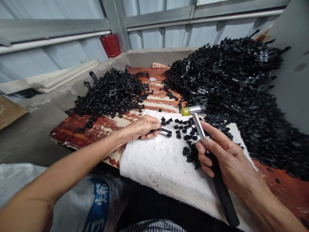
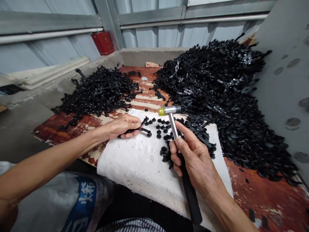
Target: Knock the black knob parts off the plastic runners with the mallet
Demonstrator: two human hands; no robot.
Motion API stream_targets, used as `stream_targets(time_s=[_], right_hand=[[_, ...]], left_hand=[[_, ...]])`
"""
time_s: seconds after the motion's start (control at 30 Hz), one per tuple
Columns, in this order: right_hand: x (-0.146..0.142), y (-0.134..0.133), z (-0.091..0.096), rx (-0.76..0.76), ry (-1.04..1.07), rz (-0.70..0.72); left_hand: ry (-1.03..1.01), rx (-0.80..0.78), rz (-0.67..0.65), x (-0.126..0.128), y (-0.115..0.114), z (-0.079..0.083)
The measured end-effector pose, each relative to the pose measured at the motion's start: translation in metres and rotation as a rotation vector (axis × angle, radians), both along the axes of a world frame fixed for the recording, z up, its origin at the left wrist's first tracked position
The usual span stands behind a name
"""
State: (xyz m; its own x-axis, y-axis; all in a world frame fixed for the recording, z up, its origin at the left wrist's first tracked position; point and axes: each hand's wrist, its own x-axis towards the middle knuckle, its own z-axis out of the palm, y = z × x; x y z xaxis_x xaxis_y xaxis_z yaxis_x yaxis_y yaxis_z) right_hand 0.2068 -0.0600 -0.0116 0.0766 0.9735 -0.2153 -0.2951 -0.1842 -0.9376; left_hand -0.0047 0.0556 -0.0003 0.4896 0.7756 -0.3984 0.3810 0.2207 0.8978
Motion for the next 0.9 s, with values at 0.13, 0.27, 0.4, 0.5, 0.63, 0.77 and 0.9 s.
stream_targets(time_s=[0.13, 0.27, 0.4, 0.5, 0.63, 0.77, 0.9], right_hand=[[0.0007, -0.0011, -0.0004, -0.002, 0.0, 0.013], [0.0011, -0.0028, -0.0007, -0.006, 0.016, 0.011], [0.0012, -0.003, -0.0005, -0.005, 0.027, 0.008], [0.0013, -0.0025, 0.0, -0.005, 0.036, 0.012], [0.0005, -0.0024, 0.0006, -0.015, 0.005, 0.028], [-0.0011, -0.0044, 0.0, -0.015, -0.071, 0.036], [-0.0004, -0.0048, 0.0011, -0.004, -0.254, 0.061]], left_hand=[[0.017, 0.007, 0.0, 0.0013, -0.0001, 0.0003], [0.033, 0.008, 0.001, 0.0021, 0.0006, -0.0007], [0.05, 0.026, -0.008, 0.0015, 0.0012, -0.0033], [0.082, 0.046, -0.022, 0.002, 0.0012, -0.0026], [0.178, 0.117, -0.04, 0.0031, 0.0038, 0.0019], [0.234, 0.153, -0.073, 0.0027, 0.0074, 0.0057], [0.214, 0.116, -0.101, 0.0022, 0.0081, 0.0065]])
